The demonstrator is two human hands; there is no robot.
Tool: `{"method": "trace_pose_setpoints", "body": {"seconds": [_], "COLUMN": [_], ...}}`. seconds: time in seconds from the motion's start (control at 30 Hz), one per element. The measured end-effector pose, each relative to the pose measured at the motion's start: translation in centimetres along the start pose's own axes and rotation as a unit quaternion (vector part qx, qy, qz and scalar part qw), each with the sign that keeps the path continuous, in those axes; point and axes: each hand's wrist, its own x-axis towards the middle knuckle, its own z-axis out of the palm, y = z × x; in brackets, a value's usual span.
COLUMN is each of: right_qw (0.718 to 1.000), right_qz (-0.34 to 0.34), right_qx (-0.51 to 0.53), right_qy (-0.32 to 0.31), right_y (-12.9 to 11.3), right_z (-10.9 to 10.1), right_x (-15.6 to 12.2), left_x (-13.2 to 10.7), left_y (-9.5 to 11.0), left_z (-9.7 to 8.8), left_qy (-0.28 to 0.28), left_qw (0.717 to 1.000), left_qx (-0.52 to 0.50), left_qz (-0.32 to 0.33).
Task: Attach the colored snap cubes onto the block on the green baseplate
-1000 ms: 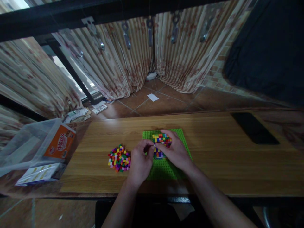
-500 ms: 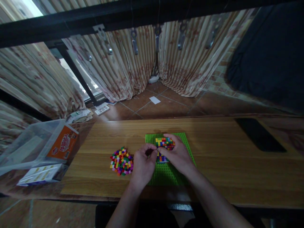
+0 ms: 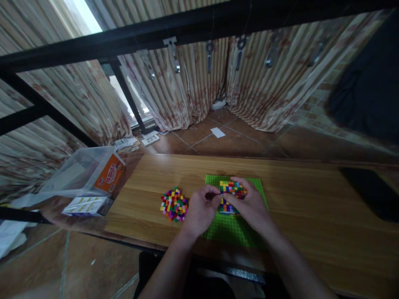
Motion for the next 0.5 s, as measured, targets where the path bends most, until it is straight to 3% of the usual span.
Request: {"method": "trace_pose_setpoints", "body": {"seconds": [0.07, 0.17, 0.33, 0.5], "right_qw": [1.0, 1.0, 0.999, 0.999], "right_qz": [-0.001, -0.01, -0.013, -0.02], "right_qx": [-0.004, -0.008, -0.011, -0.009], "right_qy": [-0.01, -0.019, -0.035, -0.038], "right_y": [0.1, 0.2, 0.7, 0.8], "right_z": [-0.2, -0.5, -0.6, -0.7], "right_x": [-0.1, -0.2, -0.2, -0.1], "left_x": [0.3, 0.6, 0.1, -0.4], "left_y": [-0.1, -0.4, -0.8, -0.6], "left_z": [-1.4, -4.6, -9.8, -9.9], "left_qy": [-0.004, 0.037, 0.037, -0.027], "left_qw": [0.999, 0.992, 0.959, 0.917], "left_qx": [0.034, 0.117, 0.281, 0.397], "left_qz": [0.018, 0.033, 0.008, 0.032]}}
